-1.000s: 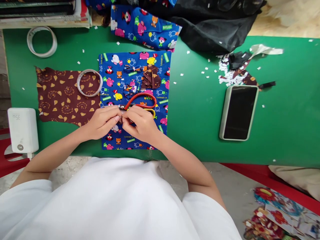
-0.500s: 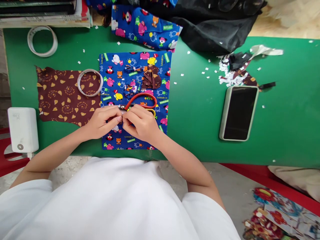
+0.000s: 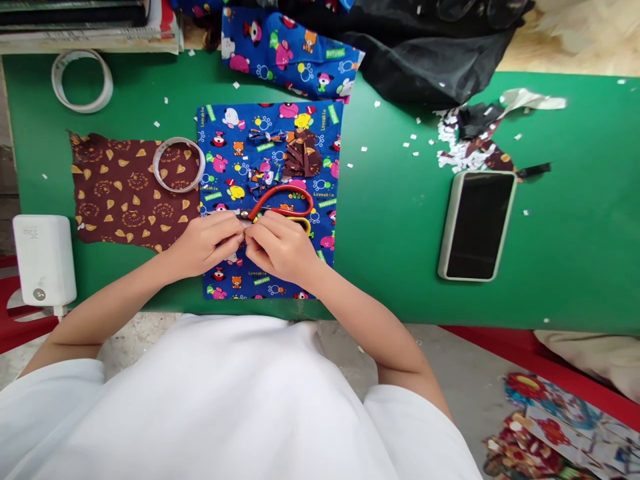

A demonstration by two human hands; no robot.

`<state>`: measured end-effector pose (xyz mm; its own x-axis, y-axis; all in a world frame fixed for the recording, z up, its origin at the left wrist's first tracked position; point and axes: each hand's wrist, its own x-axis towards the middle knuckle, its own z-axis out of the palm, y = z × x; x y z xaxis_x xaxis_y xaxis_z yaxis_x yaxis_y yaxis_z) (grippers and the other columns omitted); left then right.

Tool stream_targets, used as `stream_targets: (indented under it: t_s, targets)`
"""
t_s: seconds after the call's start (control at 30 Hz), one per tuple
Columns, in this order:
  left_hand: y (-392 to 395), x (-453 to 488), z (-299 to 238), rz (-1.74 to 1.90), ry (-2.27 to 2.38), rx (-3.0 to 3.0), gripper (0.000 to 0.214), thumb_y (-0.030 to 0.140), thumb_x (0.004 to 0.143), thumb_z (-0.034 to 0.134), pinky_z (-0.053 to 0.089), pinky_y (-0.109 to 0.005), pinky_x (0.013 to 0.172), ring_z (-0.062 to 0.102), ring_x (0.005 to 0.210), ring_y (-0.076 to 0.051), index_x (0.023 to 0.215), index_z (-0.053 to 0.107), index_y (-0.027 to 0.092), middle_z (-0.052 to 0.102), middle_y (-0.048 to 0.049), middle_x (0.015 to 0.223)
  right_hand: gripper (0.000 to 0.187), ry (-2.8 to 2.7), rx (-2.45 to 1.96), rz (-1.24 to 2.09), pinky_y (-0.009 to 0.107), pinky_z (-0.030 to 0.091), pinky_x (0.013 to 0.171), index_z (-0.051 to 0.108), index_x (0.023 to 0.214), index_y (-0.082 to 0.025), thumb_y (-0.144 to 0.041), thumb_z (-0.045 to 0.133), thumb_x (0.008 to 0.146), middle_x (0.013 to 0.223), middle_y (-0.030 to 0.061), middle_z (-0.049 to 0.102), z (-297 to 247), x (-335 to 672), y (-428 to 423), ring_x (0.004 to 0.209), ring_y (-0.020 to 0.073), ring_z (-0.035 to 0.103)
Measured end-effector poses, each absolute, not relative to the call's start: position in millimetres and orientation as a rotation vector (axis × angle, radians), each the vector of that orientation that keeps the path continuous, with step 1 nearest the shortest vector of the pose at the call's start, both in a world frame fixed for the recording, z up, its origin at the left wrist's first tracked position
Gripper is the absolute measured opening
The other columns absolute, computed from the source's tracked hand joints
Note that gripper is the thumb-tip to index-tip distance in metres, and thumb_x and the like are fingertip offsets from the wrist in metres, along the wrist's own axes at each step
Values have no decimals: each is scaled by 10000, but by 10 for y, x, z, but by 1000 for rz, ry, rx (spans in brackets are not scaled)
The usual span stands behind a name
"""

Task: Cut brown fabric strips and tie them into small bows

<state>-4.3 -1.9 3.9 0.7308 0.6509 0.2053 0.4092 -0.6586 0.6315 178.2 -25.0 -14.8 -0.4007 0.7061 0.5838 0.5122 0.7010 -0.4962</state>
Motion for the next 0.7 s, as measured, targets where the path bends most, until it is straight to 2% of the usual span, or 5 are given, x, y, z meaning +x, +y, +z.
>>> stream_targets:
  t_s: [0.17, 0.43, 0.7]
  targets:
    - [-29, -29, 27, 622, 815, 2409, 229, 154, 901, 385, 356, -228, 580, 430, 594, -119, 681, 435, 189, 458, 6, 631, 181, -2094, -909, 288, 254, 404, 548, 474, 744, -225, -64, 510, 818, 593, -9, 503, -110, 1763, -258, 572, 133, 433]
    - [-67, 16, 57, 875, 790, 2395, 214, 91, 830, 452, 317, -213, 532, 379, 555, -93, 637, 436, 182, 406, 32, 578, 219, -1998, -859, 439, 235, 396, 554, 462, 750, -222, -14, 515, 790, 600, -21, 493, -62, 1728, -292, 565, 111, 404]
    - [-104, 19, 63, 852, 885, 2273, 209, 95, 786, 477, 291, -213, 509, 347, 527, -79, 595, 447, 173, 374, 44, 553, 183, -1912, -868, 543, 228, 385, 544, 499, 744, -209, -39, 539, 801, 589, -19, 478, -94, 1706, -293, 570, 104, 412]
